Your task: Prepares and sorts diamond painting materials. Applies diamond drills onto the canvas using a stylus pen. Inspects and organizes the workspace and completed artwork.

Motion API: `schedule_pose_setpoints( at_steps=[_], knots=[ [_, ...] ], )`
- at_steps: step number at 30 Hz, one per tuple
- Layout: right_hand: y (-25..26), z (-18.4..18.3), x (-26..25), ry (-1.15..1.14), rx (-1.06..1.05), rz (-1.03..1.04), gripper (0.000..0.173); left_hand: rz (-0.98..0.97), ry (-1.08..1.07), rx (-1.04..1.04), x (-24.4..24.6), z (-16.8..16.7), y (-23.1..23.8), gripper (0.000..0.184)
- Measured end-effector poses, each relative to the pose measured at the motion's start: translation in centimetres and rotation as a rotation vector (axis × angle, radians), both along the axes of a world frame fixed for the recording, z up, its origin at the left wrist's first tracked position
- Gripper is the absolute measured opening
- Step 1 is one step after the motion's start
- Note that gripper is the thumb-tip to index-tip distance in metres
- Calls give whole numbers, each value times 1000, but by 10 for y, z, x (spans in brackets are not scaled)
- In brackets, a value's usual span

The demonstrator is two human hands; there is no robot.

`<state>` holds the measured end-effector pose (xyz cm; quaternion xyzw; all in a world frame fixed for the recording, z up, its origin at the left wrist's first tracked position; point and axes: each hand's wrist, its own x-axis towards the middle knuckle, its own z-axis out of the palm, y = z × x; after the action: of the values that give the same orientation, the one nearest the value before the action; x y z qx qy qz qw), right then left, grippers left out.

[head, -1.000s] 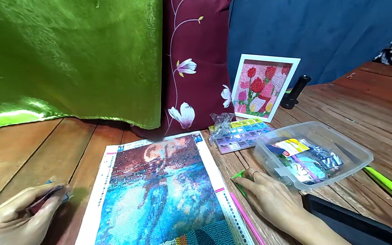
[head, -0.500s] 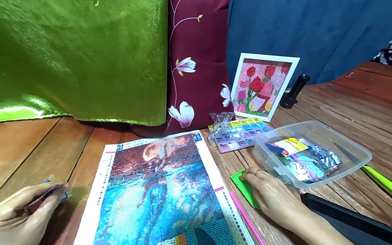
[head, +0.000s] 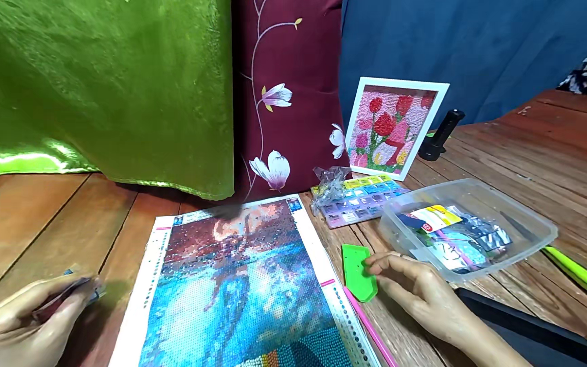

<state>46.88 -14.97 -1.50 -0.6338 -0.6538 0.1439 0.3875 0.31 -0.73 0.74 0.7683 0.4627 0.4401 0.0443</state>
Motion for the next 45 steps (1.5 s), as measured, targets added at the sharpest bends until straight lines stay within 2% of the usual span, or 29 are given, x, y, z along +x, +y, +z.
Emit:
schedule_pose_setpoints(
  at_steps=[3, 6, 8, 11, 14, 17, 18, 20, 22, 24, 26, 29, 31, 34, 37, 38, 39, 41, 43, 45],
  knots=[
    [-2, -3, -2, -59, 129, -31, 15, 9, 23, 6, 4, 4, -3, 22],
    [-7, 0, -1, -261, 160, 5, 6, -12, 23, 18, 2, 2, 0, 22],
    [-7, -2, -2, -385, 183, 75, 12, -39, 8, 16, 1, 2, 2, 21],
    [-2, -7, -4, -491, 281, 86, 12, -69, -8, 4, 7, 8, 0, 19],
    [2, 7, -4, -462, 386, 58, 16, -123, -38, 13, 6, 7, 4, 20],
    [3, 43, 7, -256, 431, -2, 23, -143, -35, 4, 5, 8, 4, 21],
    [3, 57, 14, -146, 423, -32, 21, -132, -32, -2, 6, 9, 2, 20],
    [4, 86, 32, 166, 385, -97, 9, -99, -27, -10, 6, 9, 2, 19],
    [13, 103, 53, 572, 342, -192, 20, -85, -12, 7, 6, 9, 3, 19],
    [30, 101, 80, 859, 203, -364, 26, -83, -1, 12, 6, 8, 1, 19],
    [40, 88, 105, 994, -23, -527, 20, -92, 27, 28, 1, 6, 2, 19],
    [28, 101, 119, 1155, 66, -499, 27, -92, 35, 44, -3, 1, 6, 18],
    [24, 103, 121, 1173, 99, -473, 33, -89, 40, 25, -5, -1, 3, 19],
    [29, 82, 131, 1017, -49, -592, 23, -68, 31, 5, -6, 1, 3, 19],
    [16, 95, 116, 984, 112, -464, 30, -13, 21, -17, -6, 0, -1, 19],
    [8, 97, 102, 881, 175, -389, 32, -5, 27, -23, -7, 0, -2, 18],
    [2, 94, 87, 681, 213, -304, 28, -2, 29, -21, -7, 0, -1, 18],
    [-5, 76, 55, 117, 251, -126, 10, 0, 24, -14, -6, -1, 0, 18],
    [-7, 50, 25, -464, 321, 38, 20, 3, 21, -14, -7, -2, 0, 20],
    [-7, 28, 8, -765, 387, 146, 14, 7, 44, -11, -7, -2, -1, 22]
  ],
)
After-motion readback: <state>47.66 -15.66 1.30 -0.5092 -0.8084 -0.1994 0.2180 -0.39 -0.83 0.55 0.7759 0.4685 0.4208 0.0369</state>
